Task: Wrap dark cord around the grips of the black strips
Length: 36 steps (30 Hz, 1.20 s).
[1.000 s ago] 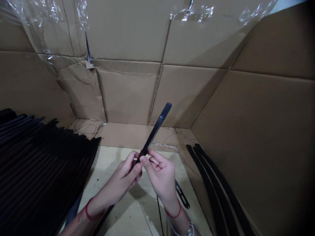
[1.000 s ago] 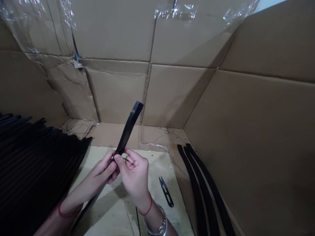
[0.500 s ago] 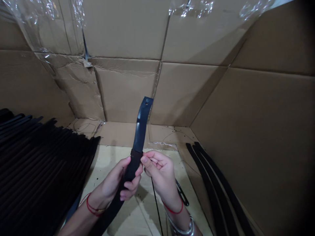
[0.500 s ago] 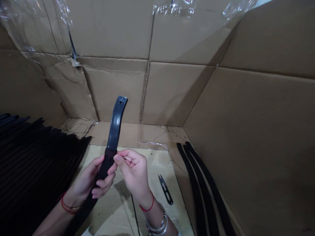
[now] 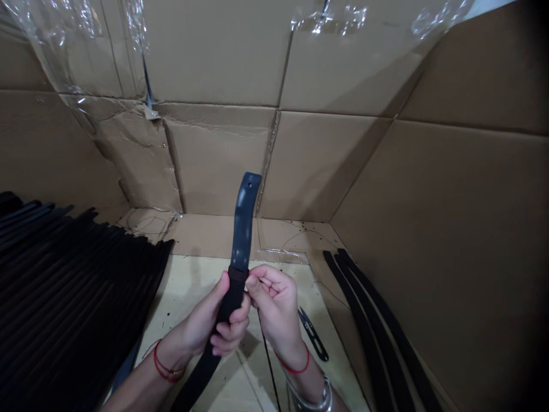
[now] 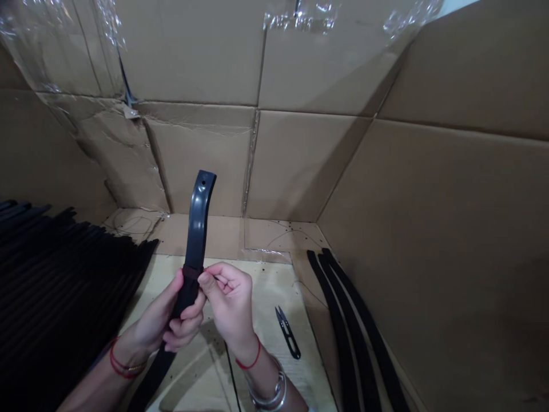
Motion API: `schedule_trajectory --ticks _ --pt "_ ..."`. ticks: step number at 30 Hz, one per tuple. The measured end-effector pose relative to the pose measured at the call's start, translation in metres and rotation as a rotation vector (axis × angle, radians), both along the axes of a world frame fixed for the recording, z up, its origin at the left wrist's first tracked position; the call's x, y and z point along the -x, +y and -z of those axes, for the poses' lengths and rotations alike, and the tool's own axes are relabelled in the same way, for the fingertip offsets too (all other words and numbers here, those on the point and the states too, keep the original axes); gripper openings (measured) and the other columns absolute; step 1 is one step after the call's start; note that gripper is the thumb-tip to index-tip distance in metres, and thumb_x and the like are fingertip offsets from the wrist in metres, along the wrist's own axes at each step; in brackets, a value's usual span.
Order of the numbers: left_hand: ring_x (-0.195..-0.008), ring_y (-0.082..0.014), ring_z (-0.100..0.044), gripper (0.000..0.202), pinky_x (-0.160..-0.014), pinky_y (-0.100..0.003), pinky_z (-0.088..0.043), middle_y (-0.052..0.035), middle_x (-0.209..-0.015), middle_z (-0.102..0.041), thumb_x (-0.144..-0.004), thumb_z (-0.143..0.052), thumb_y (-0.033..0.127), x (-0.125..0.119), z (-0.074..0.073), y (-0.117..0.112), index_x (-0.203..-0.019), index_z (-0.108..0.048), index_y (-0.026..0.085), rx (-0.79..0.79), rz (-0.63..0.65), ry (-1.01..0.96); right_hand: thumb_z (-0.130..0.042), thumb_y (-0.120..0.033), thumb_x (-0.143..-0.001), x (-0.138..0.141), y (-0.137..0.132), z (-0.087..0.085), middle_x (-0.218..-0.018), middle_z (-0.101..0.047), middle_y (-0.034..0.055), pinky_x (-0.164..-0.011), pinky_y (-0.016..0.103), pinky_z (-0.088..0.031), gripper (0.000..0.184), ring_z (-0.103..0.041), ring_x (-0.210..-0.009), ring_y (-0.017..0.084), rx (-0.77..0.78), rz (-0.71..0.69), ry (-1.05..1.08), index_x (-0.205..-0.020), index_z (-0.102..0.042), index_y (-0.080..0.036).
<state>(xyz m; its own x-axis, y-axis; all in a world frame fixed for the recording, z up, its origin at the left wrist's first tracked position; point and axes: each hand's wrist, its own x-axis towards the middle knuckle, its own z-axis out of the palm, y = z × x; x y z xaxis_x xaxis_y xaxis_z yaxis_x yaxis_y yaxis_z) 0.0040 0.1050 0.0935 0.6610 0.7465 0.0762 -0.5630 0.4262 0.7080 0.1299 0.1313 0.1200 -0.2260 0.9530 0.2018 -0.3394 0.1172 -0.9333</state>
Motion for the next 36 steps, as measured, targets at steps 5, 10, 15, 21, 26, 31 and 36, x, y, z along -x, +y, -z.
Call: schedule_trajectory --ticks 5,10,15,21,26,31,36 --pt "-0.03 -0.005 -0.019 0.069 -0.029 -0.019 -0.016 0.0084 -0.039 -0.025 -0.079 -0.027 0.083 0.006 -0.005 0.002 -0.055 -0.042 0.019 -0.002 0.013 0.07 -0.079 -0.041 -0.072 0.0 -0.001 -0.005 -0.051 -0.062 -0.0008 -0.042 0.02 -0.041 0.031 -0.053 -0.042 0.01 -0.025 -0.076 -0.045 -0.064 -0.062 -0.017" --pt "-0.027 -0.0035 -0.01 0.07 -0.028 -0.019 -0.007 0.01 -0.034 -0.017 -0.071 -0.029 0.089 -0.001 -0.004 -0.002 -0.049 -0.033 0.022 0.061 0.038 0.074 -0.077 -0.042 -0.073 0.0 -0.008 -0.007 -0.05 -0.059 -0.0011 -0.042 0.02 -0.039 0.032 -0.05 -0.043 0.01 -0.013 -0.054 -0.063 -0.065 -0.061 -0.016" --pt "-0.026 -0.0037 -0.011 0.071 -0.027 -0.019 -0.007 0.01 -0.034 -0.018 -0.068 -0.031 0.091 -0.006 -0.004 -0.005 -0.049 -0.034 0.022 0.074 0.083 0.047 -0.076 -0.043 -0.074 -0.003 -0.017 -0.012 -0.05 -0.058 -0.0011 -0.04 0.02 -0.038 0.032 -0.05 -0.041 0.01 -0.014 -0.031 -0.095 -0.065 -0.06 -0.017" --pt "-0.036 -0.0067 -0.039 0.063 -0.037 -0.018 -0.036 0.0053 -0.045 -0.042 -0.083 -0.04 0.075 -0.009 -0.007 -0.008 -0.073 -0.055 0.014 0.069 -0.154 0.087 -0.07 -0.038 -0.081 -0.006 -0.007 -0.011 -0.047 -0.054 -0.0036 -0.037 0.019 -0.034 0.026 -0.046 -0.039 0.009 -0.074 0.1 -0.128 -0.067 -0.063 -0.017" --pt "-0.034 -0.0053 -0.041 0.037 -0.036 -0.013 -0.034 0.0054 -0.048 -0.051 -0.092 -0.048 0.052 -0.015 -0.009 -0.017 -0.087 -0.052 0.016 -0.03 -0.477 0.161 -0.071 -0.038 -0.082 -0.009 0.002 -0.005 -0.048 -0.049 -0.005 -0.039 0.019 -0.025 0.025 -0.035 -0.042 0.007 -0.077 0.025 -0.063 -0.07 -0.067 -0.016" --pt "-0.027 -0.0066 -0.035 0.042 -0.028 -0.015 -0.029 0.0057 -0.041 -0.047 -0.092 -0.043 0.056 -0.008 -0.003 -0.016 -0.08 -0.052 0.017 -0.052 -0.375 0.109 -0.074 -0.044 -0.078 -0.009 0.006 -0.006 -0.047 -0.042 -0.0077 -0.04 0.019 -0.014 0.034 -0.023 -0.041 0.004 0.104 -0.29 0.047 -0.093 -0.072 -0.014" --pt "-0.03 -0.0089 -0.037 0.056 -0.032 -0.019 -0.033 0.005 -0.043 -0.044 -0.092 -0.025 0.066 -0.003 -0.003 -0.007 -0.079 -0.051 0.017 -0.067 -0.256 0.189 -0.075 -0.043 -0.078 -0.01 0.008 -0.008 -0.05 -0.048 -0.0043 -0.039 0.019 -0.017 0.034 -0.027 -0.04 0.004 0.118 -0.328 0.016 -0.093 -0.075 -0.012"
